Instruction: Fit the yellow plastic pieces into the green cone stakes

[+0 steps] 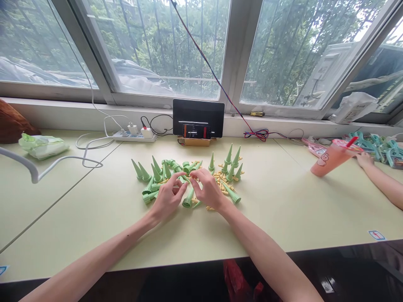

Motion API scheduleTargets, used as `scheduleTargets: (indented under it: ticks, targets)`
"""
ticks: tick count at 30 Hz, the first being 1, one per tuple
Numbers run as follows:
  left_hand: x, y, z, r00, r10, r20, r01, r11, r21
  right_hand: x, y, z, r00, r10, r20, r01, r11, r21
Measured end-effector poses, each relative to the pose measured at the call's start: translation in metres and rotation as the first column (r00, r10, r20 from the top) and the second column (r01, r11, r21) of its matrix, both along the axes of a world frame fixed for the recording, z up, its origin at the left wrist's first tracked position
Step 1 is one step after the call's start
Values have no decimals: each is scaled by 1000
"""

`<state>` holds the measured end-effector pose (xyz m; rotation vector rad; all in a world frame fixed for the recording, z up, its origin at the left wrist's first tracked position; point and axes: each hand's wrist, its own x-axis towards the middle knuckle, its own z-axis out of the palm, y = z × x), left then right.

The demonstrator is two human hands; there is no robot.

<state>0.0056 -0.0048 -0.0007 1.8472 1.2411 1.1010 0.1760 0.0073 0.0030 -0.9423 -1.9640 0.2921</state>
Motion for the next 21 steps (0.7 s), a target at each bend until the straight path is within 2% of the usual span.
scheduleTargets:
  ticks: [8,21]
  targets:
    - [0,-2,5,998,-44,-37,45,999,24,-2,3,-9,997,42,-66,-40,999,32]
    - [-1,1,-3,995,-57,-85,64,995,77,-3,2,-4,998,49,-42,-50,999,-17]
